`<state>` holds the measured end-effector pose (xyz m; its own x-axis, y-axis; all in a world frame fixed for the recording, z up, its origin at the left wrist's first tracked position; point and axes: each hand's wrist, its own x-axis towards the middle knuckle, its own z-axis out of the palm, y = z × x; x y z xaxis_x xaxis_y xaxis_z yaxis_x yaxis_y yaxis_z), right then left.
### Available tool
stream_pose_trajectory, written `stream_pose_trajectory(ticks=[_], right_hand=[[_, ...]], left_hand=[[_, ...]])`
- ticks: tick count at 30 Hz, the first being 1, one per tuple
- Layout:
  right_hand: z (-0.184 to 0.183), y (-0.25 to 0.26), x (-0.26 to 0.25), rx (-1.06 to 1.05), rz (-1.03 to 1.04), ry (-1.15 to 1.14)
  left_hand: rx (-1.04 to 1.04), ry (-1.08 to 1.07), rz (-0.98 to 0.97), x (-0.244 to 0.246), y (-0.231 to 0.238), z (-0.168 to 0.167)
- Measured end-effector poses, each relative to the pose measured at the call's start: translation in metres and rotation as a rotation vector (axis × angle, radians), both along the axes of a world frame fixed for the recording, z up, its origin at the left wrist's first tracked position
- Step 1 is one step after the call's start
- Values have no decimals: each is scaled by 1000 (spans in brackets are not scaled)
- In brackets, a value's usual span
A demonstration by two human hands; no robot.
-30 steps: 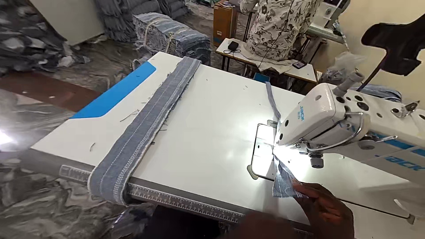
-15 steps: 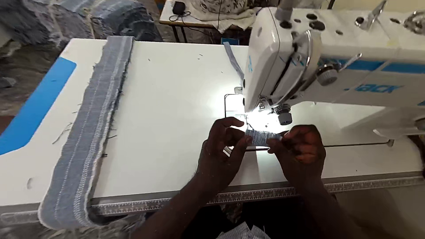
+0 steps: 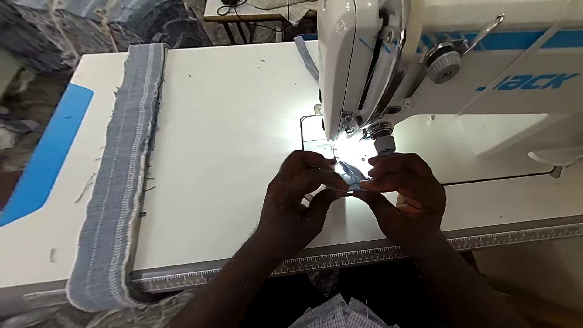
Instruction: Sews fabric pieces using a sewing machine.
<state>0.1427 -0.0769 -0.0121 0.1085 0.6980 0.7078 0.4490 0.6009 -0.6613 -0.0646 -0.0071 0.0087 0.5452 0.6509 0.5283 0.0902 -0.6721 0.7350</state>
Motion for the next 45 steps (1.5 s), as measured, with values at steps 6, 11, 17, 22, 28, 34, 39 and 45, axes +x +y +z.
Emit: stream_pose_trajectory(ticks=[6, 11, 17, 22, 28, 34, 39, 45], right_hand=[[2, 2, 7, -90, 260, 50], [2, 5, 14, -129, 379, 9], [-1, 4, 18, -73, 133, 33], [1, -3, 8, -72, -70, 18], [0, -4, 12, -38, -130, 109], [1, -1, 17, 3, -81, 116], [18, 1, 32, 4, 106, -241], [29, 10, 37, 52, 102, -429]], left_hand=[[-224, -247, 18, 7, 3, -10], [-49, -275, 88, 11, 7, -11], [222, -57, -31, 12, 10, -5], [-120, -183, -234, 18, 14, -5], [-163, -166, -316, 20, 16, -4], [-133, -115, -326, 24, 23, 5], [-65, -50, -393, 20, 35, 8], [75, 51, -388, 24, 36, 11]])
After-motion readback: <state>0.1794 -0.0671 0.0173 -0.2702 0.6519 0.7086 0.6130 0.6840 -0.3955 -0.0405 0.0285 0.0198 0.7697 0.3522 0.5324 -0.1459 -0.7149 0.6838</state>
